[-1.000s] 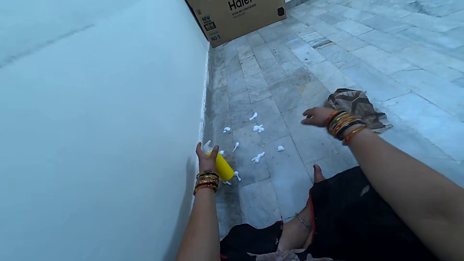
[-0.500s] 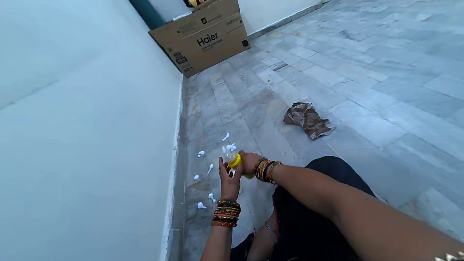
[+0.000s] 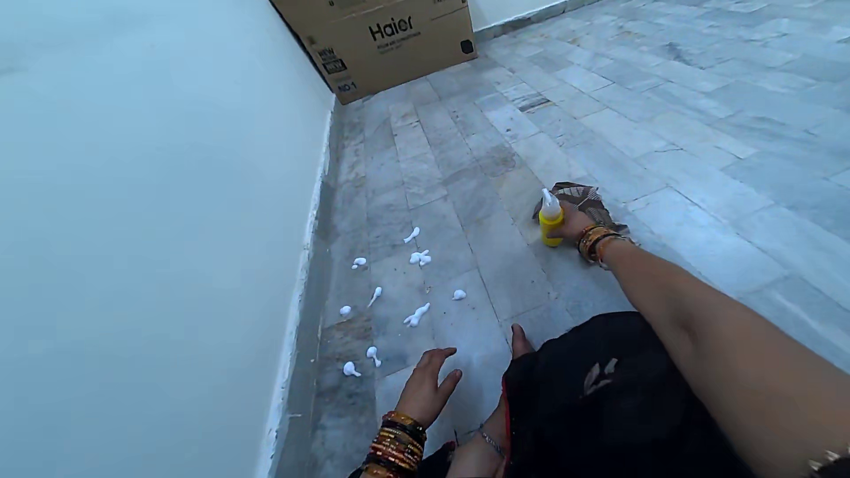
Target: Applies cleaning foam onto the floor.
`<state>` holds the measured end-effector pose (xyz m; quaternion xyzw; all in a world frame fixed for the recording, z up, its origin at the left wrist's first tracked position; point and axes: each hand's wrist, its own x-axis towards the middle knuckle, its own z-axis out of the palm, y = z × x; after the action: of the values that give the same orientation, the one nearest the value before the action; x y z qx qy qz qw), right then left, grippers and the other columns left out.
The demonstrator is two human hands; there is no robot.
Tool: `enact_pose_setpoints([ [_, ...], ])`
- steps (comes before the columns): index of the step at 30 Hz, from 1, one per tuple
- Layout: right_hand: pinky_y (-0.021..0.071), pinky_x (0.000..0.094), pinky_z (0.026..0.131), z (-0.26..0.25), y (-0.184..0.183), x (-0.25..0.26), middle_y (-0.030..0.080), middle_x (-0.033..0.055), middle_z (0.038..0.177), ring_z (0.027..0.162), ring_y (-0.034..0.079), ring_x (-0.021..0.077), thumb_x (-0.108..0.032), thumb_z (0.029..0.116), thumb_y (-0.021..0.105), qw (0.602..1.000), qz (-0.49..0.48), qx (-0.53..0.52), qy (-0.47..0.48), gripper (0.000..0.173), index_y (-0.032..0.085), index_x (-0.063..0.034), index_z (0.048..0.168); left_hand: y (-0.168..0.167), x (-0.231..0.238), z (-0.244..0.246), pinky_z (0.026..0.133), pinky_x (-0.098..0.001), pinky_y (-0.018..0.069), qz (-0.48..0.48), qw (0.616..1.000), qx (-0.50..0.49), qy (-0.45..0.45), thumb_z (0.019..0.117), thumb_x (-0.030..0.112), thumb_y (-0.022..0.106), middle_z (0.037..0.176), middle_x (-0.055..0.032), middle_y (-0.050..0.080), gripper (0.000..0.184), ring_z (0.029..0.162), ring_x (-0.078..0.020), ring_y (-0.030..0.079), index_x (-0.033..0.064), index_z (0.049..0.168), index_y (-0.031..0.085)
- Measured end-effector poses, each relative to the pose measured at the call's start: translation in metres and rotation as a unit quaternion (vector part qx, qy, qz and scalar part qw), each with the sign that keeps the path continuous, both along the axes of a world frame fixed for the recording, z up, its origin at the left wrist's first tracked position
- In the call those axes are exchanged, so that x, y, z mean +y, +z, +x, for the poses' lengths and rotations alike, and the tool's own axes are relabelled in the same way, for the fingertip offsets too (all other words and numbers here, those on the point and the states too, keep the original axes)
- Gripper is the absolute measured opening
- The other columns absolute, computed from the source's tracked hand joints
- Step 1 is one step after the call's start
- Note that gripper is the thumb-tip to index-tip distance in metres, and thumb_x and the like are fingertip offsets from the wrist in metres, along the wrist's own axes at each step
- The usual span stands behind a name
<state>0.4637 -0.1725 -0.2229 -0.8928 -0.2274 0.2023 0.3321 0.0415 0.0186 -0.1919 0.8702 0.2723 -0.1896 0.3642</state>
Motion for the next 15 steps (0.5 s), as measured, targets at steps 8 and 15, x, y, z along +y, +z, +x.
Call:
enact_pose_setpoints([
  [8, 0.0441, 0.0658, 0.109, -0.018, 0.010, -0.006, 0.059, 0.0317, 0.139, 0.129, 0.058, 0.0490, -0.027, 0.0918, 0.080, 0.991, -0.037, 0.058, -0.111, 0.093, 0.024, -0.0043, 0.162, -0.004, 0.006, 0.000, 0.108, -0.0448, 0.0499, -0.019, 0.996, 0.060, -0.062, 0.1042, 0.030, 0.060, 0.152, -0.0195, 0.050, 0.051, 0.132, -0.0328, 0.058, 0.0066, 0.149, 0.052],
  [15, 0.0275, 0.0549, 0.124, -0.170, -0.013, -0.118, 0.046, 0.0149, 0.160, 0.152, 0.037, 0.0350, -0.018, 0.1036, 0.062, 0.985, -0.137, -0.050, 0.089, 0.046, 0.058, -0.0142, 0.149, -0.002, 0.003, -0.005, 0.114, -0.0494, 0.0434, -0.010, 0.987, 0.115, -0.111, 0.1061, 0.032, 0.056, 0.148, -0.0219, 0.053, 0.053, 0.134, -0.0354, 0.056, 0.0062, 0.151, 0.049],
])
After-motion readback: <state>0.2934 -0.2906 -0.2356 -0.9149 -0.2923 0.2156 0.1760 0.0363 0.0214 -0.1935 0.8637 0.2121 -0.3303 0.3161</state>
